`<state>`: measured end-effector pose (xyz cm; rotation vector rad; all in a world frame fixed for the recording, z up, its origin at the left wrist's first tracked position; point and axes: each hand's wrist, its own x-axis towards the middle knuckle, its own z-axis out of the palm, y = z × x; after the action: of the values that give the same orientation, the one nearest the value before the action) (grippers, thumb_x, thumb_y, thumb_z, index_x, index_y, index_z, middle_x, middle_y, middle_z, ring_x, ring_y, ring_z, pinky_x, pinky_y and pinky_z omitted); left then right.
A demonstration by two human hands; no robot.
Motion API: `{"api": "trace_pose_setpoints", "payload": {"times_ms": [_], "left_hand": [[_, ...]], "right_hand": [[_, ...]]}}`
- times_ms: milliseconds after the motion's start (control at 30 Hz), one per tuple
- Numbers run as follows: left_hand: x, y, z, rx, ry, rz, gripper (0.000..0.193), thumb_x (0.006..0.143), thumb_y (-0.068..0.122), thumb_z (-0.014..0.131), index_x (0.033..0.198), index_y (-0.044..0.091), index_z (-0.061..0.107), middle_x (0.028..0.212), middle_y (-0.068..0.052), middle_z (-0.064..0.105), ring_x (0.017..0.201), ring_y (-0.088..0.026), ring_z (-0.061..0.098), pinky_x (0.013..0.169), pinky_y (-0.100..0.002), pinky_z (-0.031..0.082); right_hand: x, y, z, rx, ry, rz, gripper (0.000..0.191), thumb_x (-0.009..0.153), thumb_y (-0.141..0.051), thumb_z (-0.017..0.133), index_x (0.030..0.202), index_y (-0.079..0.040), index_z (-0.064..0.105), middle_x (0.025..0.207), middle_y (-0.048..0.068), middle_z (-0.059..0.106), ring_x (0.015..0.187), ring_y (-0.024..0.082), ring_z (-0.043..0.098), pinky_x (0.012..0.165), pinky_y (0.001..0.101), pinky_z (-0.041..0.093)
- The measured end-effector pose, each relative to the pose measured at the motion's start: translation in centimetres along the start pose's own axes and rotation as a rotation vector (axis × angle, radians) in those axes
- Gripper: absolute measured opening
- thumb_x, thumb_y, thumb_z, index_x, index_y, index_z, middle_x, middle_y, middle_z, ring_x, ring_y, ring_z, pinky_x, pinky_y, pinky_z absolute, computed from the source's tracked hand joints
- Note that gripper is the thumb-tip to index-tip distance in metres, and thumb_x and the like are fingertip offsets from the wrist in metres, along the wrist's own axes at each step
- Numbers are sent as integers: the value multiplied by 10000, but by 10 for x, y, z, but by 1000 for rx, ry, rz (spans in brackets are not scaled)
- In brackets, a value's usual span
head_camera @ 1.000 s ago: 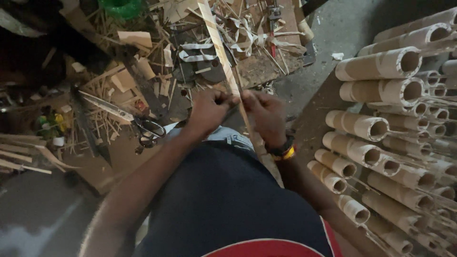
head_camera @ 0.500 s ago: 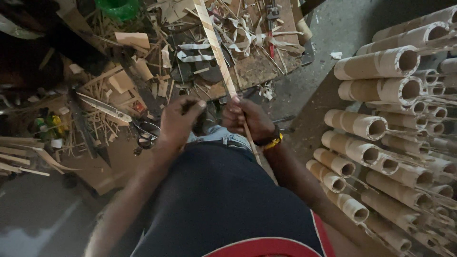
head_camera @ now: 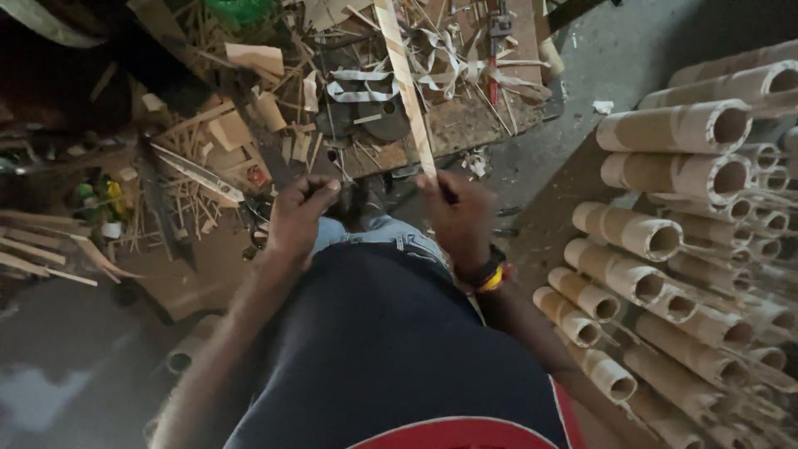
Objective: The person feeds a thin strip of paper into a rotating spindle and wraps it around a wooden dowel to form a paper tube. They repeatedly align, feed, and adjust the paper strip while the machine rotates, then remove the finished tube and place it aside.
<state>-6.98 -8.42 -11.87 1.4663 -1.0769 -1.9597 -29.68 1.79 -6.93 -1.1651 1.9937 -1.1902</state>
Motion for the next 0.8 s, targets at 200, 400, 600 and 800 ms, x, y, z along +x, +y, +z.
{"api": "trace_pose_setpoints", "payload": {"times_ms": [200, 400, 600, 800], "left_hand": [[-3, -1, -12, 42, 55, -32, 205, 945, 210, 687, 1062, 44, 712, 923, -5, 702, 873, -105, 636, 812, -262, 501], [-4, -3, -20, -27, 122, -69, 213, 954, 201, 719, 1079, 29, 727, 924, -26, 676, 860, -140, 601, 799, -294, 475], [1, 4, -2, 80, 35, -63, 232, 930, 207, 724, 1075, 25, 731, 949, -48, 715, 877, -137, 645, 824, -294, 520], [10, 12, 19, 260, -23, 60, 274, 912, 259, 728, 1042, 19, 755, 935, -77, 766, 855, -162, 688, 802, -321, 544]], "right_hand": [[4, 31, -7, 777, -227, 591, 257, 1017, -209, 624, 973, 12, 747, 763, 47, 690, 658, 129, 609, 603, 283, 481], [8, 30, -19, 568, -257, 505, 329, 1014, -277, 557, 975, -13, 750, 795, 43, 744, 692, 115, 672, 648, 263, 537], [24, 24, 2, 528, -216, 413, 253, 1015, -243, 672, 985, 2, 725, 759, 21, 673, 650, 94, 595, 586, 259, 480], [10, 31, 9, -6, -83, 148, 315, 1047, -268, 655, 901, 9, 693, 690, 47, 611, 598, 107, 529, 552, 299, 426]]}}
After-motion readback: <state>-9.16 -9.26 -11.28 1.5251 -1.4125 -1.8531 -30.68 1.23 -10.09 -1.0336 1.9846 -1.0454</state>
